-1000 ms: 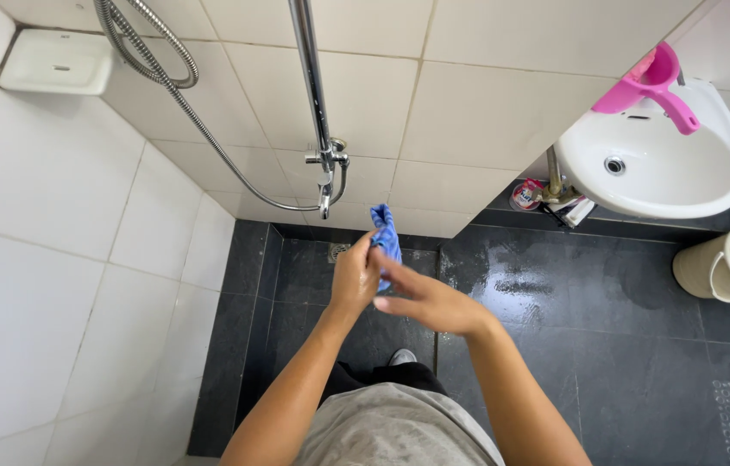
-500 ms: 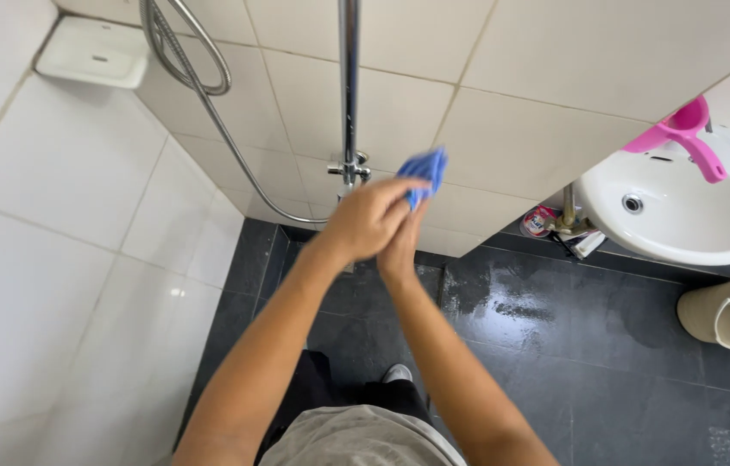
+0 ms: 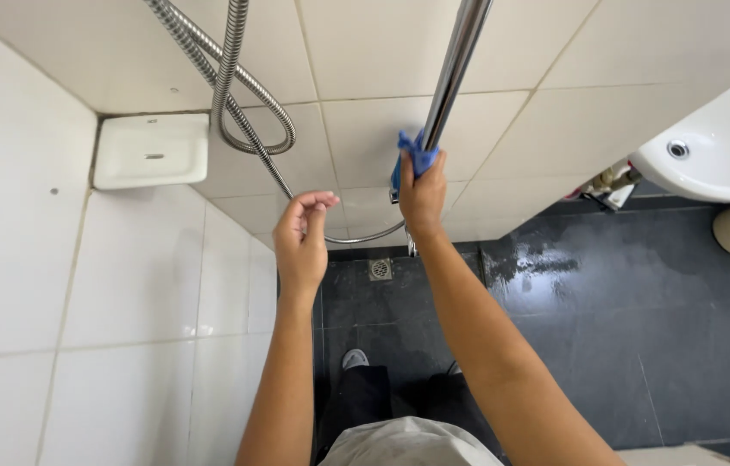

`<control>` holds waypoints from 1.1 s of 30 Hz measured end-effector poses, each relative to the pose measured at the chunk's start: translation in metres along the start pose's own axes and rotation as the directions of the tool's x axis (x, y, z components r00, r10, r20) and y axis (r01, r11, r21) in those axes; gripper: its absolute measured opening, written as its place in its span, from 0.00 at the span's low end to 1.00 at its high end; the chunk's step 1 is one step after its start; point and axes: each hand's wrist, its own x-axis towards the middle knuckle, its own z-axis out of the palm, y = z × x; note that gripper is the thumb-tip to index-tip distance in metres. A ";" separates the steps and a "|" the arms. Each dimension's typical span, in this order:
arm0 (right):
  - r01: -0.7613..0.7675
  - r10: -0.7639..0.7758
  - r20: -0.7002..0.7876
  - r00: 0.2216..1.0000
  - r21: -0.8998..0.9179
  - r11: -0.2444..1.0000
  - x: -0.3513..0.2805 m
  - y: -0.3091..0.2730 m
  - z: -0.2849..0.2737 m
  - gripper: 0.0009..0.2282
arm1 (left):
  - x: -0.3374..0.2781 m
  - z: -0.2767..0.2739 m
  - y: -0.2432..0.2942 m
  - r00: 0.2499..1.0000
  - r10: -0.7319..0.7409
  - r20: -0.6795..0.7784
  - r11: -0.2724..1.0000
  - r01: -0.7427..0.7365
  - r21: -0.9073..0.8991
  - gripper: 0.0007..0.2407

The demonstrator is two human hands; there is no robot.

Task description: The person wets a blue cloth at a sink, then wipes the shower wall tiles and floor with the cloth. They return to the sink to rinse the cloth and wring it out, then place it on the sink edge and handle a pink cloth in a pink scoop.

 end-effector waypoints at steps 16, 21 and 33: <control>-0.570 0.490 0.315 0.813 0.605 0.557 -0.034 0.034 -0.088 0.21 | -0.037 0.059 -0.040 0.981 -0.117 0.153 0.976 0.085 0.200 0.07; -0.468 0.551 0.414 0.724 0.882 -0.047 -0.033 0.025 -0.187 0.31 | -0.060 0.120 -0.039 0.932 -0.240 0.273 0.918 0.126 0.377 0.09; 0.021 0.181 -0.403 0.897 0.447 0.894 0.162 0.110 -0.197 0.36 | 0.076 0.293 -0.090 0.726 0.515 0.455 0.312 -0.653 0.690 0.20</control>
